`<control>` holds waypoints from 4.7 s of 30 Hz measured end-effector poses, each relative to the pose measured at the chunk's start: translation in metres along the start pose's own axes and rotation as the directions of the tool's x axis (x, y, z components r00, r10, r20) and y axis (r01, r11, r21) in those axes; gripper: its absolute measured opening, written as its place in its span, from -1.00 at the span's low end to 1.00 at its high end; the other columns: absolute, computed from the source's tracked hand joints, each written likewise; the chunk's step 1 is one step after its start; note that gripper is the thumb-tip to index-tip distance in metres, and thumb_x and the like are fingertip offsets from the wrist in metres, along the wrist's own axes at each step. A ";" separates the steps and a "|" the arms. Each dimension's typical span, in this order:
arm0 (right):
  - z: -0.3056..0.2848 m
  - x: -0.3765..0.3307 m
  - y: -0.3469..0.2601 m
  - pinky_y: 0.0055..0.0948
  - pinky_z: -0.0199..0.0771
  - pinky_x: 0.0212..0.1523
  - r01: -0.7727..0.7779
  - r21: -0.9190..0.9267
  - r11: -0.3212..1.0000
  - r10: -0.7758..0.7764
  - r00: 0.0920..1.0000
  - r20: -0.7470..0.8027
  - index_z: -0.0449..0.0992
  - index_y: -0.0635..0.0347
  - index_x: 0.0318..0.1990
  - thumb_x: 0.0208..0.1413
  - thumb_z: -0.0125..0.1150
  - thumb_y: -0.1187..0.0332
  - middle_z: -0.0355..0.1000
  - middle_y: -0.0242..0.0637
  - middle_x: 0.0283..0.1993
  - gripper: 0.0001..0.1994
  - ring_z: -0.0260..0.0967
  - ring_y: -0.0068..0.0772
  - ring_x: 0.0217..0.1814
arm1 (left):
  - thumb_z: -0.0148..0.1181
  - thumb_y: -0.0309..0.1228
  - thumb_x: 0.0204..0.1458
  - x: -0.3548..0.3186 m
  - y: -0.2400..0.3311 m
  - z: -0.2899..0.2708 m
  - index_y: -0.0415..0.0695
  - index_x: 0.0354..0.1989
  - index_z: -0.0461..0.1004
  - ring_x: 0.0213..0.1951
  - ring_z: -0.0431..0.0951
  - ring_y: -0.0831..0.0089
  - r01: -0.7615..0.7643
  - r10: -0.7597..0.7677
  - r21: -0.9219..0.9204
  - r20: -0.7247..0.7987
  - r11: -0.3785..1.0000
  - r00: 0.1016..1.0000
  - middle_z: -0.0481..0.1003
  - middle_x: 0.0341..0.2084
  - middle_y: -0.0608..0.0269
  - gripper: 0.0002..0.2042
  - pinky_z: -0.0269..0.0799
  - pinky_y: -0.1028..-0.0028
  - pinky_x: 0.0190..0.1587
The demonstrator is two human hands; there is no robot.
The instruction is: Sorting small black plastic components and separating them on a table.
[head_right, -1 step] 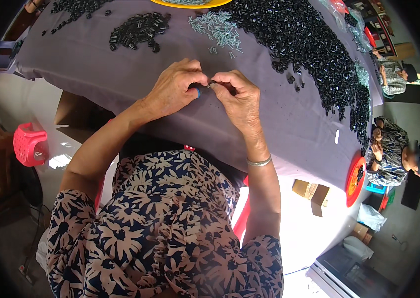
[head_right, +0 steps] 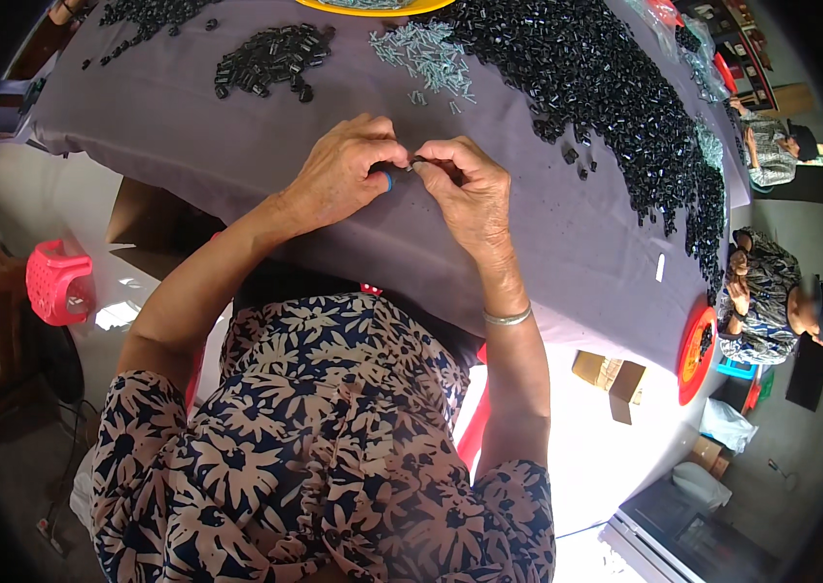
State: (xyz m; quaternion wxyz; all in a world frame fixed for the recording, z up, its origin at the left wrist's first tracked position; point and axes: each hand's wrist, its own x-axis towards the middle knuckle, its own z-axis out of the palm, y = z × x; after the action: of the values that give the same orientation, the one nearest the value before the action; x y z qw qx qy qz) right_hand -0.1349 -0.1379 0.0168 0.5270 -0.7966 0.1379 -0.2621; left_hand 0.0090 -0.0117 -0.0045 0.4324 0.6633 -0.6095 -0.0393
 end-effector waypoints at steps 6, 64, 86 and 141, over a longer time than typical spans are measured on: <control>0.000 0.000 0.002 -0.67 0.37 -0.28 0.026 -0.055 0.998 -0.025 0.999 0.021 0.56 0.30 -0.25 0.04 0.24 0.68 0.44 -0.45 -0.30 -0.86 0.34 -0.71 -0.31 | 0.19 -0.60 -0.22 0.001 0.000 -0.001 -0.12 -0.41 0.55 -0.21 0.43 0.28 0.013 -0.013 0.012 0.021 1.000 1.000 0.42 -0.39 0.30 -0.84 0.34 0.29 -0.13; 0.004 -0.009 -0.006 -0.45 0.40 -0.41 0.218 -0.339 0.915 -0.215 0.976 0.046 0.53 0.21 -0.20 -0.16 0.15 0.65 0.42 -0.26 -0.42 -0.71 0.38 -0.36 -0.47 | 0.21 -0.53 -0.20 -0.004 0.033 0.008 -0.17 -0.27 0.43 -0.27 0.49 0.05 0.043 -0.030 0.303 -0.048 0.952 0.998 0.45 -0.31 0.11 -0.75 0.40 0.16 -0.20; -0.206 0.023 0.051 -0.60 0.31 -0.54 -0.513 -0.604 0.610 0.315 0.856 -0.409 0.62 0.23 -0.36 -0.05 0.41 0.31 0.48 -0.44 -0.54 -0.81 0.33 -0.71 -0.54 | 0.17 -0.69 -0.14 0.003 -0.065 -0.073 -0.12 0.03 0.45 -0.14 0.55 0.03 0.266 -0.163 0.360 -0.290 0.894 0.943 0.51 -0.13 0.06 -0.53 0.50 0.23 -0.10; -0.133 0.002 0.042 -0.32 0.47 -0.17 0.040 -0.816 0.576 -0.282 0.947 -0.153 0.56 0.19 -0.26 -0.04 0.29 0.51 0.48 -0.24 -0.27 -0.85 0.45 -0.16 -0.16 | 0.01 -0.76 -0.20 -0.011 0.023 -0.004 -0.16 -0.07 0.45 -0.21 0.57 0.23 0.202 -0.206 -0.288 0.016 0.936 0.978 0.48 -0.31 0.13 -0.55 0.48 0.37 -0.21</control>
State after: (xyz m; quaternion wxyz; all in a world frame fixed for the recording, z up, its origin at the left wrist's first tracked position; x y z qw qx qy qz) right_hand -0.2059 -0.2576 0.0195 0.0604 -0.9142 0.2370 -0.3231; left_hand -0.0088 0.0024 0.0069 0.5222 0.6532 -0.5222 -0.1674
